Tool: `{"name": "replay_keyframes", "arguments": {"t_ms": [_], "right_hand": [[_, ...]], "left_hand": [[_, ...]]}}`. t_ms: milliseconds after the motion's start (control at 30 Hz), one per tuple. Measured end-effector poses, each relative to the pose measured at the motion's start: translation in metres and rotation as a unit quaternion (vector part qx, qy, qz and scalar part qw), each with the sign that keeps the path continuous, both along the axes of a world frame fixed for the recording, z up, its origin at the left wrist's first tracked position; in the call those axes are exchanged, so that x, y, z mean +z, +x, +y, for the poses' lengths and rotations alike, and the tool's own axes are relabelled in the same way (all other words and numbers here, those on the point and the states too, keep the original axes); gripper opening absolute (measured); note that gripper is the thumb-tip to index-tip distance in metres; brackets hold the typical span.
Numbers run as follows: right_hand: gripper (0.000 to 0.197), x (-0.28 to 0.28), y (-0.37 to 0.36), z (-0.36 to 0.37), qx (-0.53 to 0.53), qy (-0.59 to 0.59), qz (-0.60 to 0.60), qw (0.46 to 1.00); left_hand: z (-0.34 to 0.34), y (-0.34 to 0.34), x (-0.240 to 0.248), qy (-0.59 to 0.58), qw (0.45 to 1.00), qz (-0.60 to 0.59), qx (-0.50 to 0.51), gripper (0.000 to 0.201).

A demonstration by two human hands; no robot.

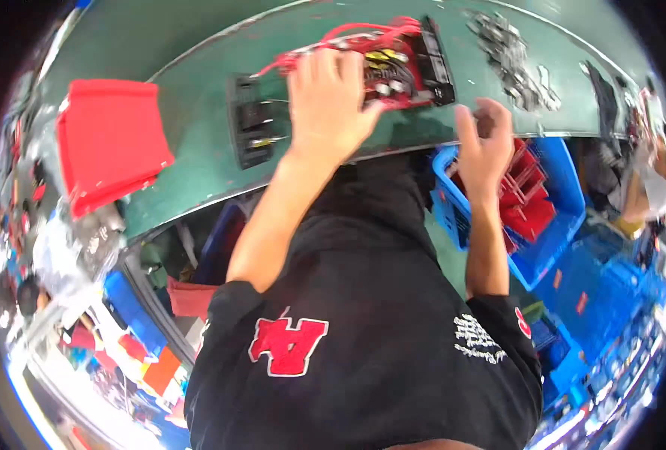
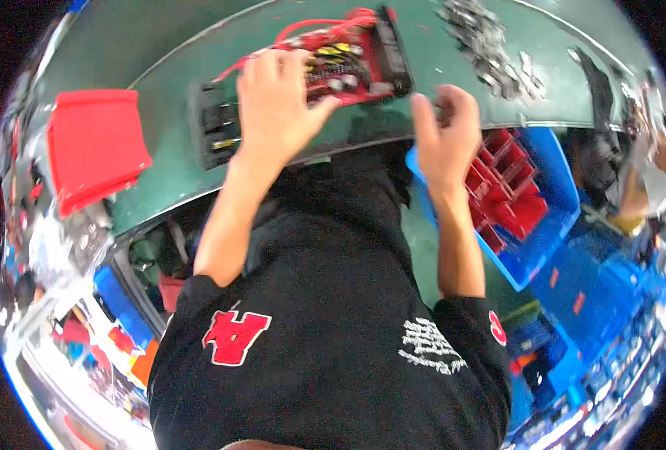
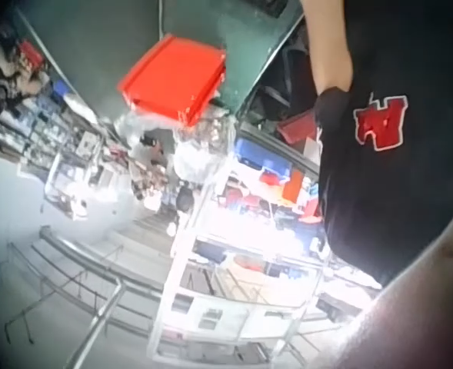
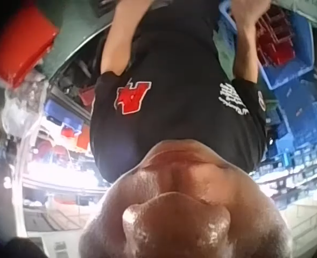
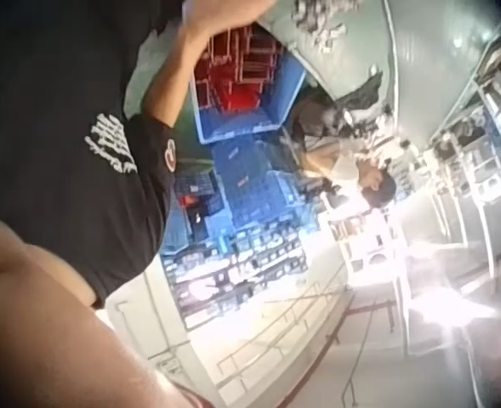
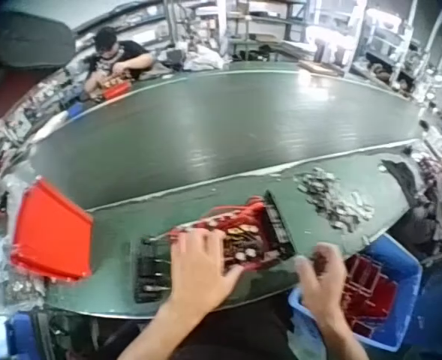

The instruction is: Assembling electronic components onto red plastic circuit board bases on a production line.

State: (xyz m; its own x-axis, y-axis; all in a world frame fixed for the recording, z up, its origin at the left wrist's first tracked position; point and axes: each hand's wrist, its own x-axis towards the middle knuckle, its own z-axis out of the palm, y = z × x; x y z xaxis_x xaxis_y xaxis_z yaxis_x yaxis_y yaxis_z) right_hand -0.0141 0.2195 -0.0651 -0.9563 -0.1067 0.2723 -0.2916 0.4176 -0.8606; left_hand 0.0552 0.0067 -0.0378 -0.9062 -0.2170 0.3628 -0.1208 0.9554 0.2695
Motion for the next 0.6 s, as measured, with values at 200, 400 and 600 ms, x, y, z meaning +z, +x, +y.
{"name": "replay_keyframes", "arguments": {"t_ms": [200, 400, 600], "right_hand": [[0.045, 0.029, -0.053, -0.019, 0.088, 0.208, -0.033, 0.974], [0.045, 0.038, -0.073, -0.039, 0.199, 0.348, -0.063, 0.914], [0.032, 0.064, -0.073, -0.03, 0.199, 0.237, -0.169, 0.936]], "left_hand": [[-0.042, 0.051, 0.031, -0.072, 0.987, 0.116, 0.083, 0.047], [-0.161, 0.124, 0.104, -0.407, 0.797, 0.043, 0.443, 0.024], [-0.137, 0.089, 0.116, -0.224, 0.898, -0.131, 0.355, 0.01]]}}
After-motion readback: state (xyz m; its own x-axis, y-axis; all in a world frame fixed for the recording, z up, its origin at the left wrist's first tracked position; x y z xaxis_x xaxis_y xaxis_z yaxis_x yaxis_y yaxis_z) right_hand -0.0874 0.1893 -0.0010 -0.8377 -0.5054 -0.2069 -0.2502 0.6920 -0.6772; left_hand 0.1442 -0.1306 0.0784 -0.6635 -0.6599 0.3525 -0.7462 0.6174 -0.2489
